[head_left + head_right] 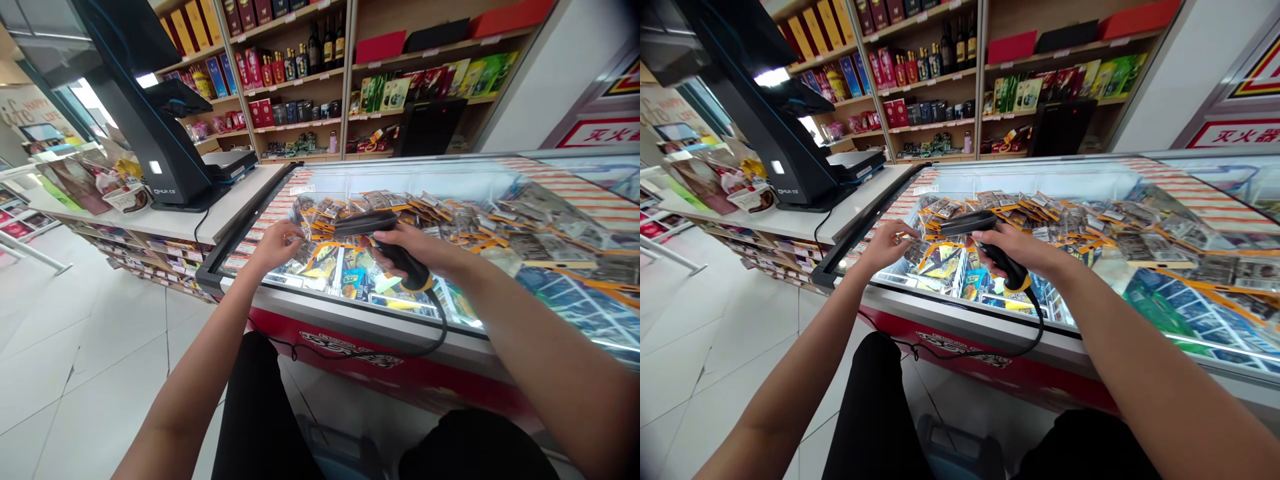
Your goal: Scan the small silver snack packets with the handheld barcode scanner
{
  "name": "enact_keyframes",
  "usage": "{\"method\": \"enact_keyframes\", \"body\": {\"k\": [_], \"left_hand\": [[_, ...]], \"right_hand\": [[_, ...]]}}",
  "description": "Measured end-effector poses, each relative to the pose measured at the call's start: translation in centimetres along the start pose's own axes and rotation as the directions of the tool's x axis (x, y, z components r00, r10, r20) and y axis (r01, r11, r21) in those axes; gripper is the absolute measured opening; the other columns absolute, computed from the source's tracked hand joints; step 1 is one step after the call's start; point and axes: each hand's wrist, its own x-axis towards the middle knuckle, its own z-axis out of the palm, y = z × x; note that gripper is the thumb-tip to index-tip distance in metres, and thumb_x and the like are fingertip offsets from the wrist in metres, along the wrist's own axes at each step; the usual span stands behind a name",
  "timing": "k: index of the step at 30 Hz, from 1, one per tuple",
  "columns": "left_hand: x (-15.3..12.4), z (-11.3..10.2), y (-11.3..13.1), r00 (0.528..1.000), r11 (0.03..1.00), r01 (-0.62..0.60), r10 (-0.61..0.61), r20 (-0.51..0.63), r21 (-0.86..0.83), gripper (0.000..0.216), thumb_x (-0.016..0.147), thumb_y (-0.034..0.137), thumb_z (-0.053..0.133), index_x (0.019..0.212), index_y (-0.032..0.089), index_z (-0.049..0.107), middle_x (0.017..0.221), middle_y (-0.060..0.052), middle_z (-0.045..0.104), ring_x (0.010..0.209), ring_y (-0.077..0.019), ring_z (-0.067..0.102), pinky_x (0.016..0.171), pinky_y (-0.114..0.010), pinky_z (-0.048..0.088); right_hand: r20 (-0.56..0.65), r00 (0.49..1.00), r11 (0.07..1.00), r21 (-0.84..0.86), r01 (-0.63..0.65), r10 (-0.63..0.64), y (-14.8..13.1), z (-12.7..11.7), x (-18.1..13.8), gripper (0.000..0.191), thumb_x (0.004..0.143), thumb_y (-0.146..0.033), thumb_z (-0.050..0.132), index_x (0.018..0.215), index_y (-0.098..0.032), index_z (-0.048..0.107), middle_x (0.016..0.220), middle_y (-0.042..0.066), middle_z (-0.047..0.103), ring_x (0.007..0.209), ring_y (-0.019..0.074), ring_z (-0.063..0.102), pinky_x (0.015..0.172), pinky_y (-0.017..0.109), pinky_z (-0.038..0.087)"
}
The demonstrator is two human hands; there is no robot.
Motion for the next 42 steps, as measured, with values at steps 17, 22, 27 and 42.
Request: {"method": "enact_keyframes", "body": {"k": [17,22,27,42], "left_hand": [[9.0,5.0,4.1,0.97,0.983,0.076,-0.034,-0.24,0.168,0.024,0.1,0.026,0.081,0.122,0.022,0.073,0.127,-0.014,0.08,0.127,-0.0347,0.073,0.115,-0.051,0.057],[7.8,6.3,4.8,0.991,0.934,0.09,-0.051,-0.12,0.345,0.022,0.109,0.042,0.072,0.117,0.022,0.077,0.124,-0.018,0.077,0.128,-0.0406,0.07,0.115,-0.057,0.052],[6.2,5.6,2.8,0.973,0.984,-0.065,0.099,-0.209,0.163,0.026,0.114,0.036,0.058,0.13,0.024,0.074,0.141,-0.016,0.07,0.137,-0.032,0.065,0.122,-0.047,0.05],[1.2,5.4,3.3,0.945,0.883,0.009,-0.161,-0.284,-0.47,0.094,0.095,0.044,0.083,0.178,0.034,0.039,0.103,0.001,0.071,0.066,-0.0111,0.056,0.065,-0.025,0.05]], "right_hand": [[0.061,0.984,0.916,-0.379,-0.133,0.168,-0.5,0.2,0.0,0.047,0.087,-0.062,0.088,0.101,-0.021,0.069,0.084,0.006,0.076,0.071,0.0223,0.071,0.064,0.032,0.057],[-0.009,0.999,0.75,-0.661,0.019,-0.033,-0.2,1.2,0.6,0.044,0.09,-0.062,0.087,0.101,-0.021,0.079,0.103,0.011,0.084,0.09,0.03,0.077,0.078,0.036,0.057],[-0.165,0.982,0.465,-0.879,-0.106,-0.089,-0.1,4.4,0.5,0.046,0.099,-0.061,0.078,0.12,-0.02,0.078,0.121,0.018,0.085,0.107,0.0389,0.08,0.082,0.039,0.057],[-0.327,0.856,0.301,-0.929,-0.213,-0.401,2.1,10.4,-1.2,0.076,0.102,-0.061,0.074,0.161,-0.014,0.065,0.159,0.028,0.06,0.127,0.0472,0.073,0.102,0.053,0.061]]}}
